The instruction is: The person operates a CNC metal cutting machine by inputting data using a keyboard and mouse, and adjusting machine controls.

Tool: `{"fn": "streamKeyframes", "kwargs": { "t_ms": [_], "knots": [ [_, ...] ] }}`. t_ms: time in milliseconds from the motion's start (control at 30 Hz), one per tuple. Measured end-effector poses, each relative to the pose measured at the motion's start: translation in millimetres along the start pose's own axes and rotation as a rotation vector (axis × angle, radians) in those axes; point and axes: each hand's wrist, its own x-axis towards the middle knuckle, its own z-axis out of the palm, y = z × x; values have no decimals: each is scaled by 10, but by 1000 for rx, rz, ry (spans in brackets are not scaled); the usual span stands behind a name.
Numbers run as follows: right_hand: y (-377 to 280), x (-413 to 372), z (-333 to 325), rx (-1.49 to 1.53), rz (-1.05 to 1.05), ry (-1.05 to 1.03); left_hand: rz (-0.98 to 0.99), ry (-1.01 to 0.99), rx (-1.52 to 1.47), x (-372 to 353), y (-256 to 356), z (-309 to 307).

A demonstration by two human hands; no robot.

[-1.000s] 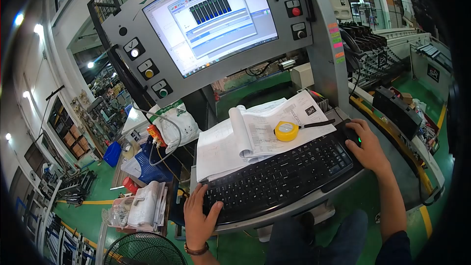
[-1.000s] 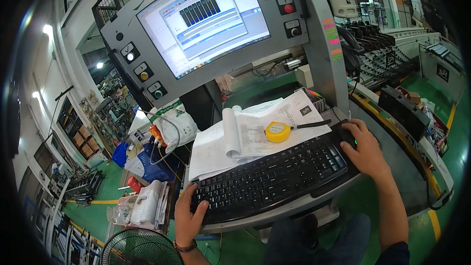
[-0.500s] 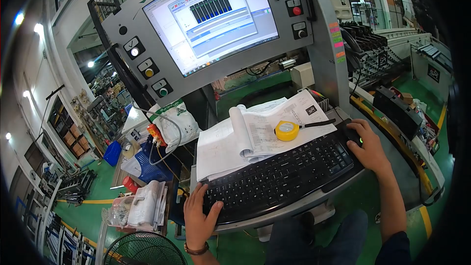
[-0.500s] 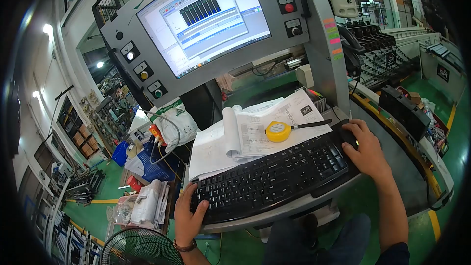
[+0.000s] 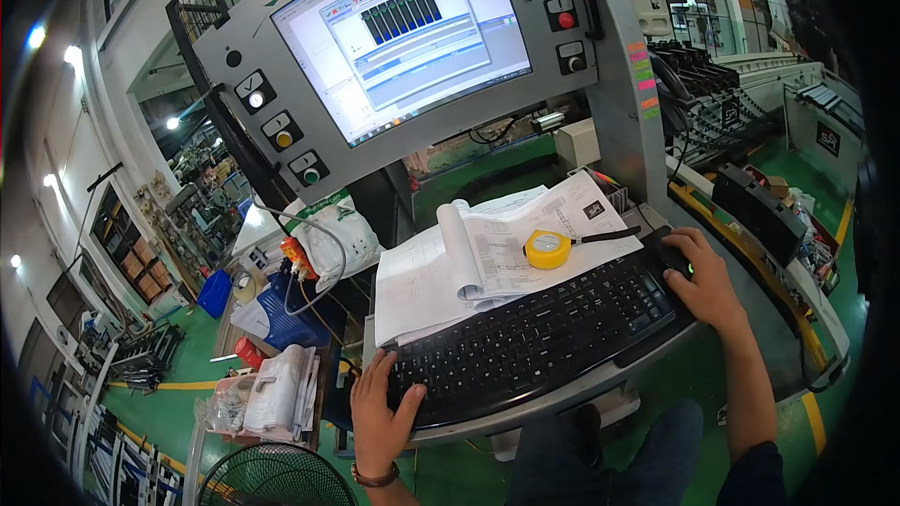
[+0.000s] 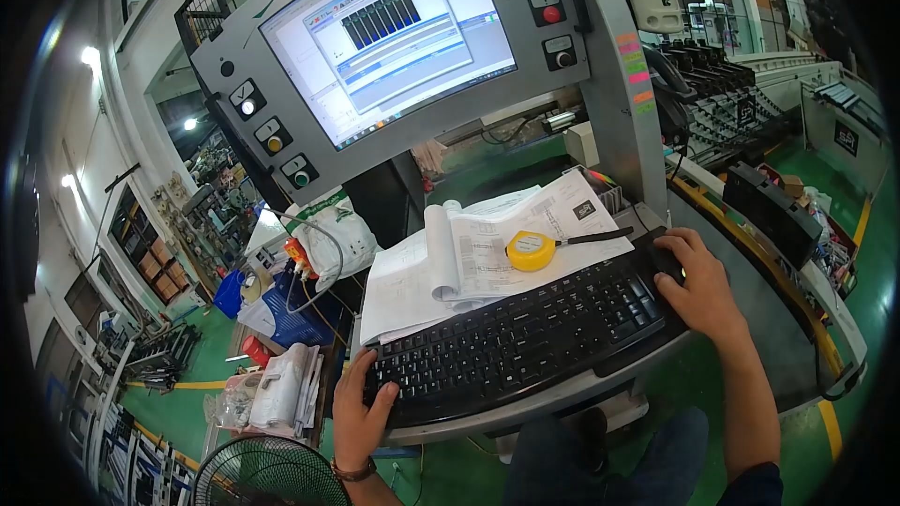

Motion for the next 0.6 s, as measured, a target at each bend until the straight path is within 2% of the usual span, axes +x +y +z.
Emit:
{"fn": "streamKeyframes", "kwargs": {
  "t_ms": [600],
  "knots": [
    [15,-7,-15,-5,-13,0,-10,-3,-13,-11,-11,13]
  ]
}}
